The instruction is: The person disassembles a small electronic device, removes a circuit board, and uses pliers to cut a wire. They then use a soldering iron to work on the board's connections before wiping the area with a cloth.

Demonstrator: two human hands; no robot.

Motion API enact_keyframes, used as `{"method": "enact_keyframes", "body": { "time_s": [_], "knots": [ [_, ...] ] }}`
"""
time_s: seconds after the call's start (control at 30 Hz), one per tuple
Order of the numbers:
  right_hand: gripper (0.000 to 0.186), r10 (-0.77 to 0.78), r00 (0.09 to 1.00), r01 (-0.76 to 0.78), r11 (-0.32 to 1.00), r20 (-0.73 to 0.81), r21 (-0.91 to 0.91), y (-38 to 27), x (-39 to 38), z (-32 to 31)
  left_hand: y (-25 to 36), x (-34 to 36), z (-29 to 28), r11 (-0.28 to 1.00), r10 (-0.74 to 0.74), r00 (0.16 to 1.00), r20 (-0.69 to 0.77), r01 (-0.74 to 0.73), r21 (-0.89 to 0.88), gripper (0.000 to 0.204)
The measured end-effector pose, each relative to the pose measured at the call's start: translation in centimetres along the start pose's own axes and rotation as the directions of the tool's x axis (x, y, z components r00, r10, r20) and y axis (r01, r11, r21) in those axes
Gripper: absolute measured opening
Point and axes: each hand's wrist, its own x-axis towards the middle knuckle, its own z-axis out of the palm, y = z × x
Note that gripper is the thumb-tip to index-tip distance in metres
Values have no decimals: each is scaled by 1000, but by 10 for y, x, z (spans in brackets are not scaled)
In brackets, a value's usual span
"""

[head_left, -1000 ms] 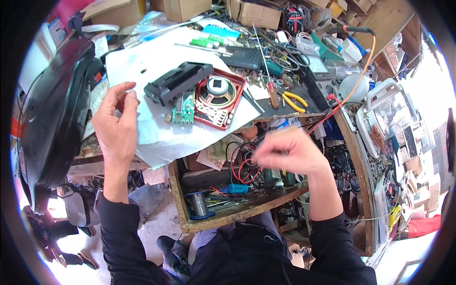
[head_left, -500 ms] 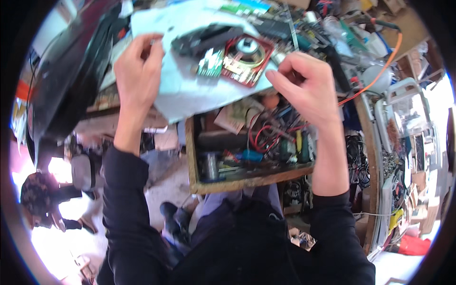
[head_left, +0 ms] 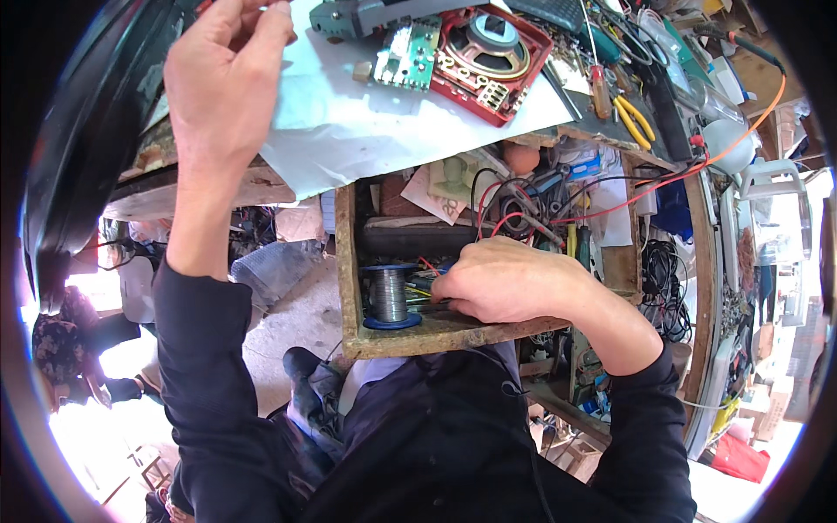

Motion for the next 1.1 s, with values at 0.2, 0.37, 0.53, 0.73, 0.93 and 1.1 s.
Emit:
{"method": "enact_keyframes", "body": {
  "time_s": [0.2, 0.37, 0.53, 0.73, 0.93, 1.1],
  "knots": [
    [12, 36, 993, -32, 999, -111, 36, 1, 14, 14, 39, -9, 12, 997, 12, 996, -89, -19, -75, 13],
    [13, 65, 998, -65, 998, -20, -23, -9, 12, 9, 2, -2, -3, 997, 20, 1000, -5, -20, 76, 25],
    [10, 48, 992, -64, 989, -117, -134, -14, 9, 16, 16, -3, -1, 999, -40, 999, -4, 40, 27, 23],
    [13, -23, 999, 16, 989, -44, -148, -9, 16, 15, 24, -4, 7, 994, -81, 995, -50, 76, -81, 17],
    [17, 78, 995, -71, 991, 60, -114, -12, 29, 14, 23, -6, 8, 994, -65, 996, -54, 60, -86, 16],
    [22, 26, 999, -25, 999, 34, -26, -2, 26, 21, 22, -6, 9, 996, -59, 996, -69, 54, -69, 15]
  ]
}}
